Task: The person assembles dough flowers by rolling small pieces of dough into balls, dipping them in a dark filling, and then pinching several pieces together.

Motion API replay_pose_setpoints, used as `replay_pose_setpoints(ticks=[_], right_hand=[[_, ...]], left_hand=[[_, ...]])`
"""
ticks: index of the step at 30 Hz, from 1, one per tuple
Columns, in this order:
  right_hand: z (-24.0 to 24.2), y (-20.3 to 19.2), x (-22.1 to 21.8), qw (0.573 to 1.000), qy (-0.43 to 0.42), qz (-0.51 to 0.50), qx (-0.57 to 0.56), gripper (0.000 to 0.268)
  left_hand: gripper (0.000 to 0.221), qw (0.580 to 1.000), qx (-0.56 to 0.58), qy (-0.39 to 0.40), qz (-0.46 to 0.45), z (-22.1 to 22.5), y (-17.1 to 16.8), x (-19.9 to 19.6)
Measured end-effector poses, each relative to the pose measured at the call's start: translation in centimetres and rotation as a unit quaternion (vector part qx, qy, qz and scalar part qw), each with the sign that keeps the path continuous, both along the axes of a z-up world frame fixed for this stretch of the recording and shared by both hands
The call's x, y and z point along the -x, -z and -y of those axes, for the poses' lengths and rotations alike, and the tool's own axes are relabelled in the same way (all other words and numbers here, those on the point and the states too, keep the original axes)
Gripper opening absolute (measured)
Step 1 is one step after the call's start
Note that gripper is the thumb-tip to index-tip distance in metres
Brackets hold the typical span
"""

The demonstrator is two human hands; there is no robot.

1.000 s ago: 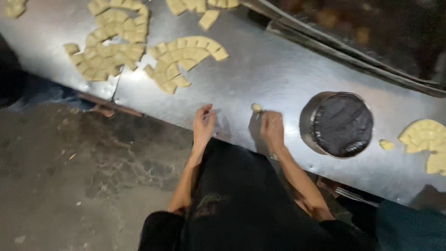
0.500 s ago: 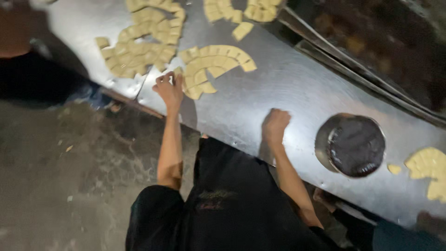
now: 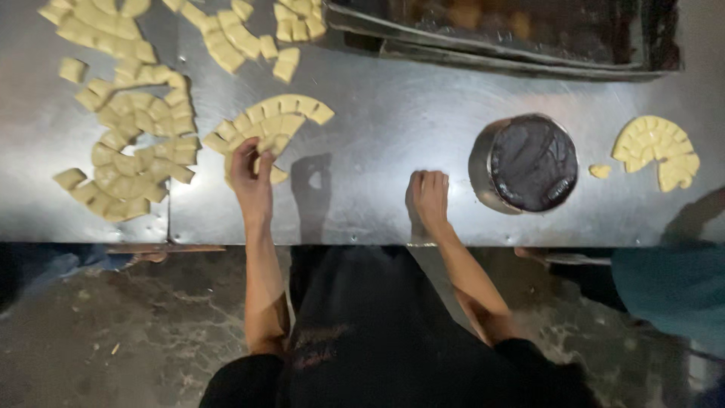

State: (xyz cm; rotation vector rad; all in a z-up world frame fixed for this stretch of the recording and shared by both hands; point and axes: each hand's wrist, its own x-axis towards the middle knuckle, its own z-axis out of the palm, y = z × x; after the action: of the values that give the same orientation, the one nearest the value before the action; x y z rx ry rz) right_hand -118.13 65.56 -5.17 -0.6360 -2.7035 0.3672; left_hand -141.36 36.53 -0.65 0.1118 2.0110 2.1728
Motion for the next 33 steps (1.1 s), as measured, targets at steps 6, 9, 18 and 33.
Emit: replay_pose_setpoints(ticks=[6,9,18,33], right_hand=[[0.2,-1.5,-0.6,0.988,0.054,-0.101,0.107,0.061],[-0.2,-1.9,-2.2,0.979,0.0,-0.048,0.198,0.057],[-5.6,-5.6,0.8,0.867,-0.066,-0.036,0.493,0.023],[-9.1,-5.7,-13.5,0.429,0.095,-0.263,0.859,0.029]], left_hand=[[0.031,0.957,-0.214,0.013,0.195,0.3,4.3,-4.9],[0.028,0.946,-0.223,0.03,0.232,-1.2,3.8,-6.6],[0.025,0.898,-0.26,0.241,0.261,-15.4,0.1,-10.8],[0.018,0.924,0.089,0.362,-0.088,-25.8,0.8,-22.6]])
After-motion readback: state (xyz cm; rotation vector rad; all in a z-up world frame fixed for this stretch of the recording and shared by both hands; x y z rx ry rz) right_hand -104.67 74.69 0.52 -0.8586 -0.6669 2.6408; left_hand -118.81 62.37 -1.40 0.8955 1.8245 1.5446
